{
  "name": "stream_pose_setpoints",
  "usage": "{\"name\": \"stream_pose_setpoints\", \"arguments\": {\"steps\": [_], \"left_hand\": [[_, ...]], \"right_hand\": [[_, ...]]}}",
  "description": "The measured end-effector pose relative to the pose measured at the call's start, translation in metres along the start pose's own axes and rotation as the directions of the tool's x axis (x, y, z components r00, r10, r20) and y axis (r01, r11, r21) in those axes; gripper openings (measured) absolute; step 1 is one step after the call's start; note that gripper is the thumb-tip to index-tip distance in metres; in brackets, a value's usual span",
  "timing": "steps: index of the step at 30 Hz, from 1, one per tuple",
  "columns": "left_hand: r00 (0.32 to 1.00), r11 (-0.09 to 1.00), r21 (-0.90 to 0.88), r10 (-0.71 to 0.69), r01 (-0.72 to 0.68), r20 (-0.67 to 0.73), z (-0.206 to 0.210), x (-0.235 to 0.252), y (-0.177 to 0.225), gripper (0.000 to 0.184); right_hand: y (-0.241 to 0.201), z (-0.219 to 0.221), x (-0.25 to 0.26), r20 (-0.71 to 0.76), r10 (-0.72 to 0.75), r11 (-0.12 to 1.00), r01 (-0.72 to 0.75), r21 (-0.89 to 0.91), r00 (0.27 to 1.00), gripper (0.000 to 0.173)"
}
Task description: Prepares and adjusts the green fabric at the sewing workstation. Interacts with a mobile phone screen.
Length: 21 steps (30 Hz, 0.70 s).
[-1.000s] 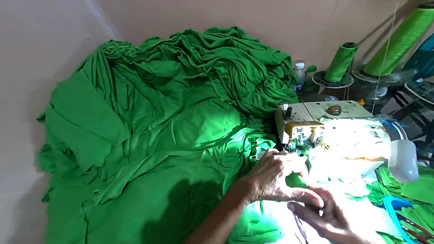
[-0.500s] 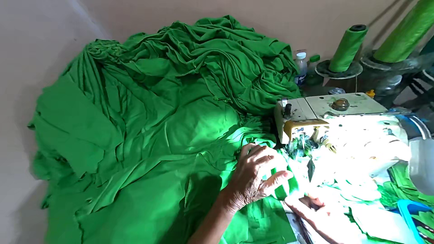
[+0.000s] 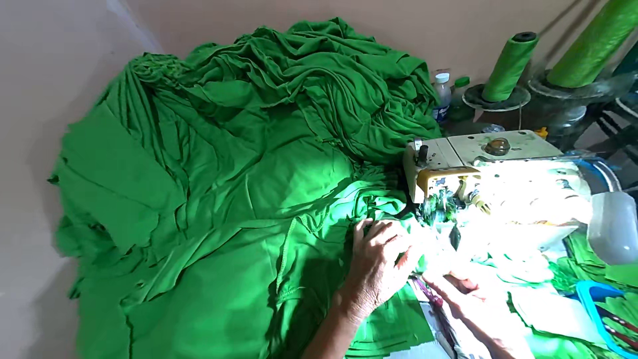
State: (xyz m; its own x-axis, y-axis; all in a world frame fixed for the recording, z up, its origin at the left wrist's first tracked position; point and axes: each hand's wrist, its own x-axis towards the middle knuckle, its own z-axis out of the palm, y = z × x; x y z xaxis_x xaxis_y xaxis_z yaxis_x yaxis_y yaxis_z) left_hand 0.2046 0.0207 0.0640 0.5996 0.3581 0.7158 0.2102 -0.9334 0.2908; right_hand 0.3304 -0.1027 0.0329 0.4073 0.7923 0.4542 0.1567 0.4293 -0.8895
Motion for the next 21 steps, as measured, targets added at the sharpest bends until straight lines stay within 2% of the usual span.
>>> {"name": "stream_pose_setpoints", "arguments": {"steps": [7,11,14,18,21], "left_hand": [[0.961,0.993,0.042,-0.098,0.112,-0.258,0.022,-0.032,0.014,0.019],[0.945,0.990,0.043,-0.115,0.134,-0.305,0.027,-0.035,0.018,0.018],[0.931,0.985,0.044,-0.140,0.164,-0.337,0.034,-0.034,0.016,0.018],[0.926,0.960,-0.024,-0.274,0.277,-0.259,0.036,-0.014,0.009,0.020],[0.909,0.918,-0.104,-0.394,0.382,-0.137,0.031,0.009,0.002,0.018]], "right_hand": [[0.010,0.007,-0.006,-0.113,-0.127,0.988,0.115,-0.105,0.985,0.009],[0.012,0.009,-0.007,-0.133,-0.160,0.980,0.141,-0.144,0.978,0.011],[0.012,0.012,-0.008,-0.157,-0.116,0.988,0.097,-0.121,0.981,0.014],[0.012,0.014,-0.008,-0.131,-0.064,0.996,0.055,-0.072,0.989,0.032],[0.005,0.013,-0.009,-0.105,-0.076,0.995,0.067,-0.080,0.992,0.026]]}}
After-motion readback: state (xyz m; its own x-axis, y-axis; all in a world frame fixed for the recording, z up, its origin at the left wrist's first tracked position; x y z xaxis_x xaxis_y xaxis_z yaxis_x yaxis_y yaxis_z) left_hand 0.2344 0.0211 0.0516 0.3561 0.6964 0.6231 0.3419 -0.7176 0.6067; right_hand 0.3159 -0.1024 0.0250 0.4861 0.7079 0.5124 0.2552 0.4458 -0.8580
